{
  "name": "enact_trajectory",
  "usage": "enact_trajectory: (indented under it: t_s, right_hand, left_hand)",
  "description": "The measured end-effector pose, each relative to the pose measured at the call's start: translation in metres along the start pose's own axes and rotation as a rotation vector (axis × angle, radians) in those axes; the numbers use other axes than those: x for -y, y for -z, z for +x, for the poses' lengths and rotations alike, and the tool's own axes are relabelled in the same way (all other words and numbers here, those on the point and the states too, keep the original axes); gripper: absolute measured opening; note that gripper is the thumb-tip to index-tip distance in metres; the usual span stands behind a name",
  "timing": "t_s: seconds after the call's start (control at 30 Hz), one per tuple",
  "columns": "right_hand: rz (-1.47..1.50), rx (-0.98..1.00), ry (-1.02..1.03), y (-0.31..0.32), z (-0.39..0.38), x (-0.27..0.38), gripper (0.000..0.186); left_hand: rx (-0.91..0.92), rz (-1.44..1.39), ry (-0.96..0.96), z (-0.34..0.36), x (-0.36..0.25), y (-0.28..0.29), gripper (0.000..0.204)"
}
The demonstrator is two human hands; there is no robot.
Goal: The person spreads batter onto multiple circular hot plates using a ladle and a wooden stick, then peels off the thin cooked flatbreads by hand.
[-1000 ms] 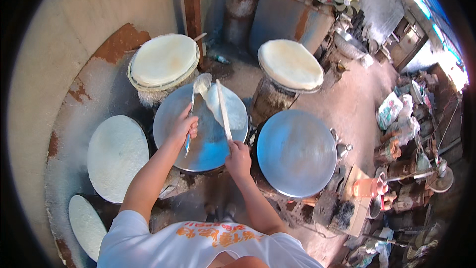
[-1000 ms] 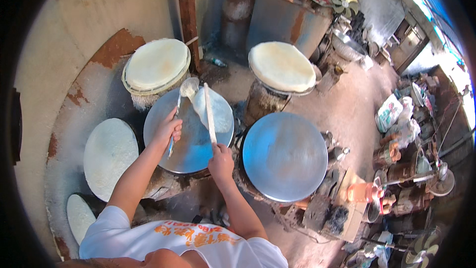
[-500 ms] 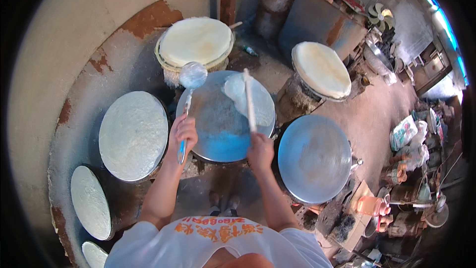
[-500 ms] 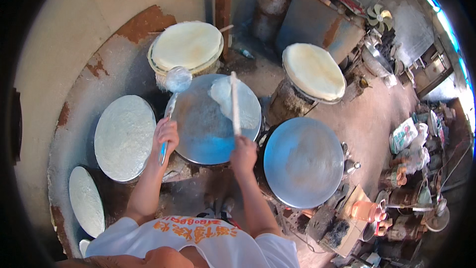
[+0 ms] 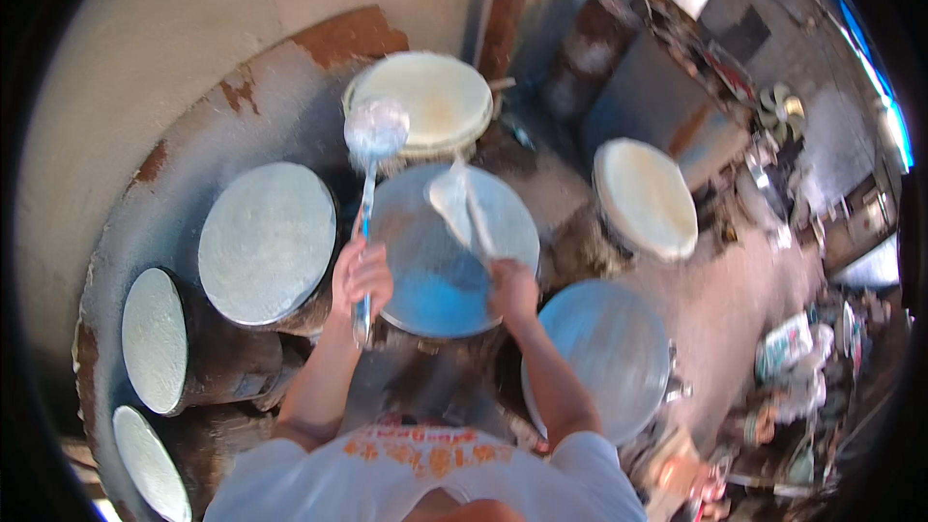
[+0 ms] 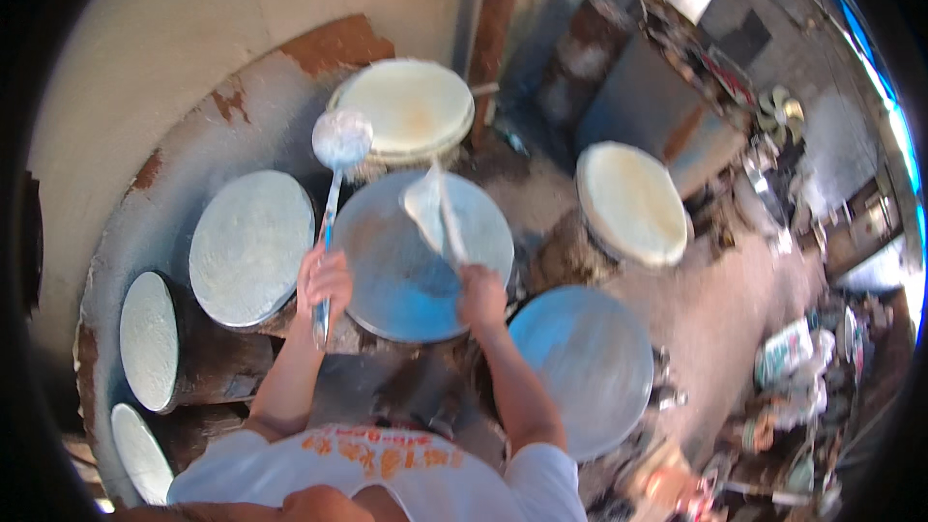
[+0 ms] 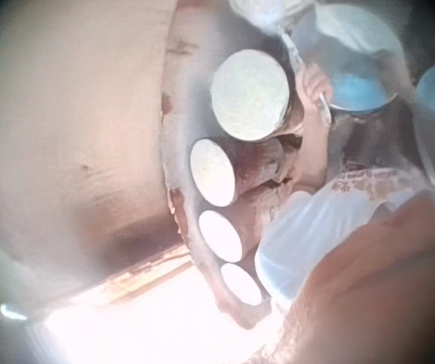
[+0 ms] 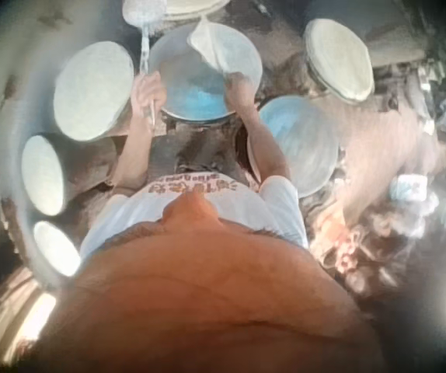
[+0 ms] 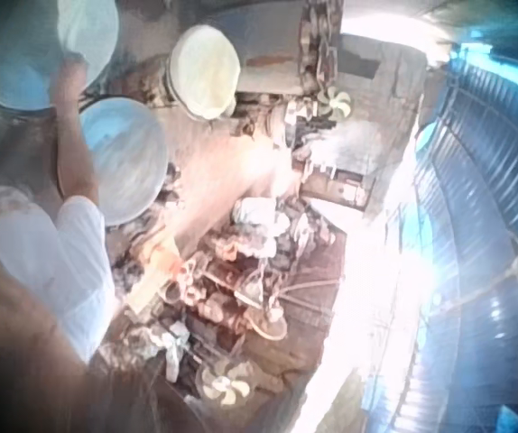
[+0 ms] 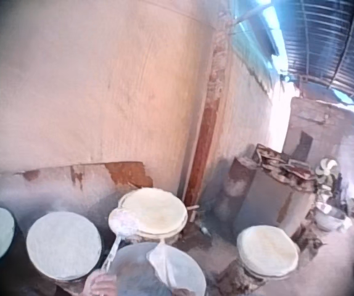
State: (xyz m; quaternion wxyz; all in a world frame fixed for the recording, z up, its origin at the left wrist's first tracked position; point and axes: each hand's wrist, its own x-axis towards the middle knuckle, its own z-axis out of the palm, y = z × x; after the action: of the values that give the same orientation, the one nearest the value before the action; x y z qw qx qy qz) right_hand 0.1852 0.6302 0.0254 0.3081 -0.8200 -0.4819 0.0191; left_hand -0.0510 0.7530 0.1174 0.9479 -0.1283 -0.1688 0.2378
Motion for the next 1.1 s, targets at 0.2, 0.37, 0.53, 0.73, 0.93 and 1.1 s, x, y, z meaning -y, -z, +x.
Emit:
enact_trajectory:
  t_s: [0.2,0.37,0.53,0.73,0.93,1.1]
  right_hand:
    - [0.159,0.197,0.305,-0.006,0.034,0.009,0.033]
    - [0.391,0.228,0.396,0.037,0.027,-0.020,0.038]
    - [0.201,0.212,0.456,0.019,0.081,-0.068,0.037]
    - [0.402,0.399,0.599,0.024,0.058,-0.053,0.037]
    - [0.191,0.259,0.618,0.002,0.125,-0.062,0.035]
    - [0.335,0.533,0.689,0.015,0.092,-0.056,0.032]
  left_hand:
    - [-0.022,0.127,-0.164,-0.003,0.022,-0.003,0.038]
    - [-0.107,0.201,-0.226,-0.016,0.039,-0.015,0.032]
    - [-0.032,0.299,-0.239,0.005,0.048,-0.003,0.030]
    - [-0.168,0.501,-0.334,-0.012,0.042,-0.011,0.043]
    - [-0.173,0.607,-0.345,-0.006,0.041,-0.009,0.048]
    - [-0.248,0.755,-0.352,-0.033,0.033,-0.027,0.063]
